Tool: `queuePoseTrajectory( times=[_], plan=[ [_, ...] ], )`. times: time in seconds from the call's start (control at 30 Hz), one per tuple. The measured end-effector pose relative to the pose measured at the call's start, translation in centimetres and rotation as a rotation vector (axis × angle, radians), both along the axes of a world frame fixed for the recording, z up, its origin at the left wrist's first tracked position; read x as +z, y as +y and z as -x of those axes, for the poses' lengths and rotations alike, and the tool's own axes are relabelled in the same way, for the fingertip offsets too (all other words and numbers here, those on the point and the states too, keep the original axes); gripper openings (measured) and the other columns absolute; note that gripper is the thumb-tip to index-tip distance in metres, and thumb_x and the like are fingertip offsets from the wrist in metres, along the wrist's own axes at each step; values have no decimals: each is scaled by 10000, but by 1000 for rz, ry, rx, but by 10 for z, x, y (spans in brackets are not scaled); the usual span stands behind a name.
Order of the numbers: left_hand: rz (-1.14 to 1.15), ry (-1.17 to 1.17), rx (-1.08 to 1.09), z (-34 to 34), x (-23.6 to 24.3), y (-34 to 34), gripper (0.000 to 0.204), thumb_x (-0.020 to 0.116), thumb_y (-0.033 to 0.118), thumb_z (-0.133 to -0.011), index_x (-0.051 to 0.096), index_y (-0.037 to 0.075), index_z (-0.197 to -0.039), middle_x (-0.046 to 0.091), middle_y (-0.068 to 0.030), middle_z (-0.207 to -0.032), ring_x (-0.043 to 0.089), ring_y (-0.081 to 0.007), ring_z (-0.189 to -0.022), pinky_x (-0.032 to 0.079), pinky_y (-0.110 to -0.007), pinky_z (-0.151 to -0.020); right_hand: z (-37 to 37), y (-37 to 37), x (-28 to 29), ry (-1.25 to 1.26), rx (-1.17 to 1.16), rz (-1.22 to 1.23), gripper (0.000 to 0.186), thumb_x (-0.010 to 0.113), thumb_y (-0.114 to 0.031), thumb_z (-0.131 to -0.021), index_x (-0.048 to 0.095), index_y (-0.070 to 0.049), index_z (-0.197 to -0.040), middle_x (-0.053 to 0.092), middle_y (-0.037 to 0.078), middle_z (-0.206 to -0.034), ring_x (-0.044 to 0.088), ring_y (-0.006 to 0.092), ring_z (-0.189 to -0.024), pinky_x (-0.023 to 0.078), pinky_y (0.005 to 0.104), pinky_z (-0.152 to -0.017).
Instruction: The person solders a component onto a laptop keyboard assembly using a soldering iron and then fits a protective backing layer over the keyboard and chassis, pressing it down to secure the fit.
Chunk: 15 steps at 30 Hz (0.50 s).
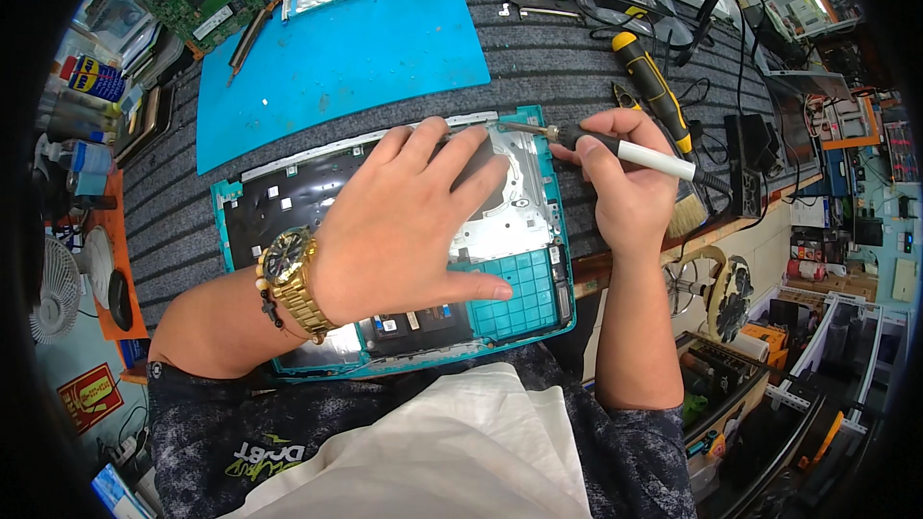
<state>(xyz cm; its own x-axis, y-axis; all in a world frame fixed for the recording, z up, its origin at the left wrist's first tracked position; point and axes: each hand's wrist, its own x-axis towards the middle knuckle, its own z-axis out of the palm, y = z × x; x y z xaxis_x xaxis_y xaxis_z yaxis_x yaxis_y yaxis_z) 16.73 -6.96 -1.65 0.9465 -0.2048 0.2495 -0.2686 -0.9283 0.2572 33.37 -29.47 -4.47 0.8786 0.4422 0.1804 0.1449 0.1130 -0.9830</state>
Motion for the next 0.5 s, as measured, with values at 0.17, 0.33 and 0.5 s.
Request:
queuePoseTrajectory(
  times=[0.17,0.33,0.5],
  plan=[
    [7,-11,-8,-1,-2,0,1041,810,817,-873,669,-3,-1499,639,-212,-1520,584,-391,-1339,489,-522,-1187,-2,-2,0,-37,18,45,152,725,52,-1061,717,59,-1213,659,21,-962,635,75,-813,750,454,-968],
    [5,-24,3,0,-1,-1,1052,812,828,-861,680,-4,-1493,644,-212,-1518,587,-393,-1342,496,-527,-1175,-3,1,1,-32,22,68,152,742,35,-1060,732,56,-1211,652,10,-906,619,65,-791,749,445,-961],
    [3,20,3,-1,2,0,1059,806,847,-861,686,12,-1501,642,-215,-1528,588,-393,-1350,491,-536,-1192,-4,1,1,-19,9,103,160,749,19,-1063,739,49,-1219,666,22,-896,622,80,-773,750,443,-935]
  ],
)
